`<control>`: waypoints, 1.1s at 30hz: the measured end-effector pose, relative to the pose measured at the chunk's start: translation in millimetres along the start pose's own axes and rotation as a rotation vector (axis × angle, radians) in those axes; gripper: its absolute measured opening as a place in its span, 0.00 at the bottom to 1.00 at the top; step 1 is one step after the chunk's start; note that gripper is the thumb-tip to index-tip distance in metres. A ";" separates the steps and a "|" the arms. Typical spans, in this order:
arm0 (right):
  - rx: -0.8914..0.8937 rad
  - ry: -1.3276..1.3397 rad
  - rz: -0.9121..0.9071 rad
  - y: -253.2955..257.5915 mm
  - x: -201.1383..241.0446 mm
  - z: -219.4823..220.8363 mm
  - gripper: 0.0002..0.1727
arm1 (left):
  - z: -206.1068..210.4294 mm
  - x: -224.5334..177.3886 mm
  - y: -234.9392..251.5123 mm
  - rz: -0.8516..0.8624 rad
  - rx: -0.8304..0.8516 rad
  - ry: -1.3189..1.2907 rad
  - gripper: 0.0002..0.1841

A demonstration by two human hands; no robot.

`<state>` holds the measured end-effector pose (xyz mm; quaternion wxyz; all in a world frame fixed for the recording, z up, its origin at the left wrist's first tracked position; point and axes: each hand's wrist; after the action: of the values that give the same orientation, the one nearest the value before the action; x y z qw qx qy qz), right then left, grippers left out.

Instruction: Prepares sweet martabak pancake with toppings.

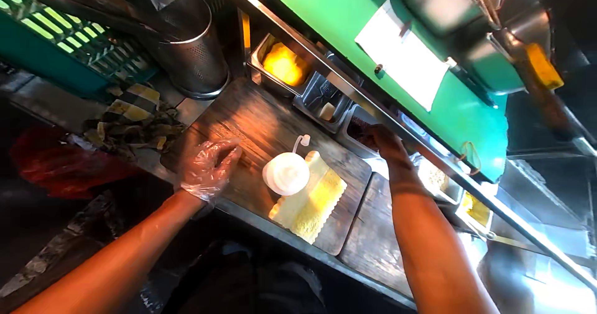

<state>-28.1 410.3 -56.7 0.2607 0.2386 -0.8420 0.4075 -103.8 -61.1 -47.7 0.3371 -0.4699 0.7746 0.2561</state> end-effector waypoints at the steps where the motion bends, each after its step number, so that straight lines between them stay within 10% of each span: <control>1: -0.037 0.044 -0.002 -1.7 -6.5 -4.1 0.14 | 3.7 7.5 3.3 0.061 0.017 0.036 0.17; 15: -0.323 0.464 -0.142 -94.7 6.2 8.9 0.02 | 34.1 34.3 8.1 0.099 0.203 0.340 0.27; 24: -0.265 0.440 0.077 -225.9 -22.8 89.8 0.04 | 34.9 21.0 11.4 0.052 0.221 0.395 0.29; 29: -0.689 -0.285 -0.550 -237.0 -59.8 139.5 0.08 | 35.3 18.4 12.4 0.049 0.219 0.411 0.31; 33: -0.848 -0.304 -0.746 -231.8 -70.7 129.1 0.09 | 36.0 14.5 11.4 0.058 0.200 0.435 0.30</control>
<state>135.8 190.7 -39.9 0.3354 0.4497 -0.8186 -0.1231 -108.8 -38.7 -81.0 0.1995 -0.4558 0.8637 0.0803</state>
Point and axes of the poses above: each hand's wrist, its own y-axis towards the middle knuckle, its own z-axis out of the palm, x = y × z, and after that the axes turned 3 degrees about -y, right-handed
